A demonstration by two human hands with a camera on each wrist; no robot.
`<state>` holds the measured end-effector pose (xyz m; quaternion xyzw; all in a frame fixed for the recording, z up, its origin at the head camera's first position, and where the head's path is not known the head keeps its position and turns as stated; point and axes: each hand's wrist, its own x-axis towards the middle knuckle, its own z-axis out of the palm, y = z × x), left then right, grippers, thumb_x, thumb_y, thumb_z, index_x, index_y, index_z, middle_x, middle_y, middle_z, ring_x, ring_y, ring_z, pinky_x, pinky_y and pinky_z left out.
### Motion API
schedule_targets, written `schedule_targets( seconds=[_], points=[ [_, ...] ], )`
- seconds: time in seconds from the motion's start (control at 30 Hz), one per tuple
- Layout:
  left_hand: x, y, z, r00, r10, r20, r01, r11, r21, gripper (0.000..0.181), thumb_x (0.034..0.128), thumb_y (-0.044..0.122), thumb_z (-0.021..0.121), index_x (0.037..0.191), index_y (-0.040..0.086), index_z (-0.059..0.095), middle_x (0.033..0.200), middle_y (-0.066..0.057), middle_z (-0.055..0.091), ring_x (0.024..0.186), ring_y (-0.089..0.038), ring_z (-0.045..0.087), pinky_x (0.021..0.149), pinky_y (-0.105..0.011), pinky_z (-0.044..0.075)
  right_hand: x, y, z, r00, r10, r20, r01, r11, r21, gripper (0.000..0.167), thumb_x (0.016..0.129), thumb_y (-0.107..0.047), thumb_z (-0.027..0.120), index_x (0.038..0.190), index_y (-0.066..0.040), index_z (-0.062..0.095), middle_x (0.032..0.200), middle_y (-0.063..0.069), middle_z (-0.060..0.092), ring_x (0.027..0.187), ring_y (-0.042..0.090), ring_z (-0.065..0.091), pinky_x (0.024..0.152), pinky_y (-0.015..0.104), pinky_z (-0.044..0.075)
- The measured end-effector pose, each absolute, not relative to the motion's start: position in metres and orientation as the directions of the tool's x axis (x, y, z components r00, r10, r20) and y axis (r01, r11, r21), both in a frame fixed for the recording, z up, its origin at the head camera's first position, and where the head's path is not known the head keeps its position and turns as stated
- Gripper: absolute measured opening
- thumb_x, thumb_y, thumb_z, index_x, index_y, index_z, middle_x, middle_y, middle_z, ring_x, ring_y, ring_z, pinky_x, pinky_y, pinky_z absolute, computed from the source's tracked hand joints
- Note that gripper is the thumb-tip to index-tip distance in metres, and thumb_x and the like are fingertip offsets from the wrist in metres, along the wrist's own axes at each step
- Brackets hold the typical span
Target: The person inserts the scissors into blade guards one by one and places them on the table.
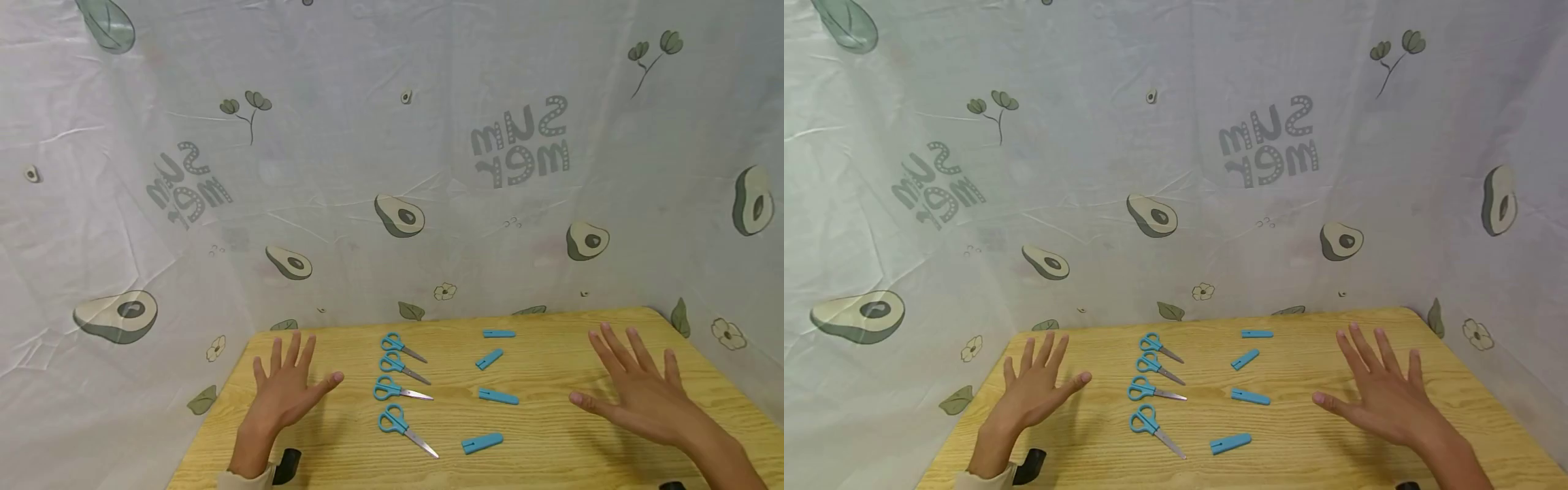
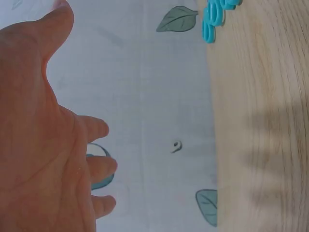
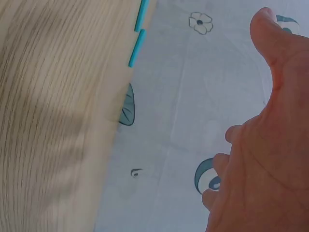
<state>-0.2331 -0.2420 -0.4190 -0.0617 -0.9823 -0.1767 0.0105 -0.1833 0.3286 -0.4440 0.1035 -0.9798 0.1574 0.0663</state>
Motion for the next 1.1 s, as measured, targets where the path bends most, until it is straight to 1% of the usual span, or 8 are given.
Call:
schedule_targets(
  seconds=[0.27, 0.4, 0.57, 0.73, 0.93, 1.1],
  points=[
    [-0.233, -0.238, -0.422, -0.989, 0.142, 0.048, 0.150, 0.926, 0.347, 0.100, 0.1003, 0.074, 0.055, 0.173, 0.016, 0.019, 0.181, -0.018, 0.004, 0.165, -0.054, -0.009, 0.118, -0.087, -0.011, -0.184, 0.318, -0.453, -0.962, -0.213, 0.171, -0.258, 0.917, -0.306, 0.115, 0.099, -0.061, 0.069, 0.174, -0.017, -0.007, 0.179, 0.006, -0.023, 0.161, 0.037, -0.035, 0.110, 0.078, -0.036],
    [-0.232, -0.235, -0.424, -0.986, 0.158, 0.044, 0.163, 0.925, 0.343, 0.099, 0.1006, 0.074, 0.055, 0.173, 0.017, 0.021, 0.181, -0.018, 0.006, 0.165, -0.053, -0.007, 0.119, -0.087, -0.010, -0.185, 0.315, -0.455, -0.960, -0.224, 0.167, -0.266, 0.914, -0.305, 0.115, 0.099, -0.061, 0.069, 0.174, -0.016, -0.005, 0.179, 0.009, -0.020, 0.161, 0.036, -0.035, 0.110, 0.077, -0.036],
    [-0.231, -0.232, -0.426, -0.984, 0.175, 0.039, 0.178, 0.920, 0.349, 0.098, 0.1005, 0.073, 0.056, 0.173, 0.017, 0.021, 0.181, -0.017, 0.008, 0.165, -0.052, -0.005, 0.120, -0.086, -0.009, -0.185, 0.313, -0.457, -0.958, -0.233, 0.166, -0.275, 0.908, -0.317, 0.115, 0.098, -0.060, 0.070, 0.174, -0.017, -0.004, 0.180, 0.011, -0.016, 0.161, 0.036, -0.034, 0.111, 0.078, -0.035],
    [-0.231, -0.229, -0.427, -0.982, 0.188, 0.036, 0.188, 0.917, 0.351, 0.099, 0.0994, 0.074, 0.057, 0.173, 0.018, 0.022, 0.181, -0.017, 0.009, 0.166, -0.052, -0.003, 0.120, -0.086, -0.008, -0.185, 0.309, -0.460, -0.952, -0.246, 0.180, -0.293, 0.903, -0.314, 0.115, 0.098, -0.060, 0.072, 0.175, -0.019, -0.003, 0.181, 0.010, -0.014, 0.163, 0.036, -0.032, 0.113, 0.081, -0.031],
    [-0.231, -0.225, -0.429, -0.978, 0.205, 0.029, 0.201, 0.906, 0.371, 0.100, 0.0985, 0.074, 0.059, 0.173, 0.019, 0.022, 0.181, -0.017, 0.008, 0.166, -0.052, -0.003, 0.120, -0.085, -0.008, -0.184, 0.303, -0.463, -0.945, -0.257, 0.205, -0.309, 0.904, -0.294, 0.115, 0.097, -0.060, 0.073, 0.175, -0.019, -0.001, 0.181, 0.008, -0.012, 0.163, 0.029, -0.033, 0.115, 0.076, -0.033],
    [-0.230, -0.222, -0.431, -0.976, 0.218, 0.019, 0.208, 0.899, 0.385, 0.101, 0.0977, 0.075, 0.060, 0.173, 0.018, 0.023, 0.182, -0.015, 0.008, 0.166, -0.050, -0.004, 0.121, -0.085, -0.009, -0.185, 0.297, -0.465, -0.938, -0.262, 0.225, -0.320, 0.905, -0.282, 0.115, 0.095, -0.060, 0.074, 0.175, -0.019, 0.002, 0.182, 0.005, -0.010, 0.164, 0.028, -0.030, 0.116, 0.078, -0.030]
  ],
)
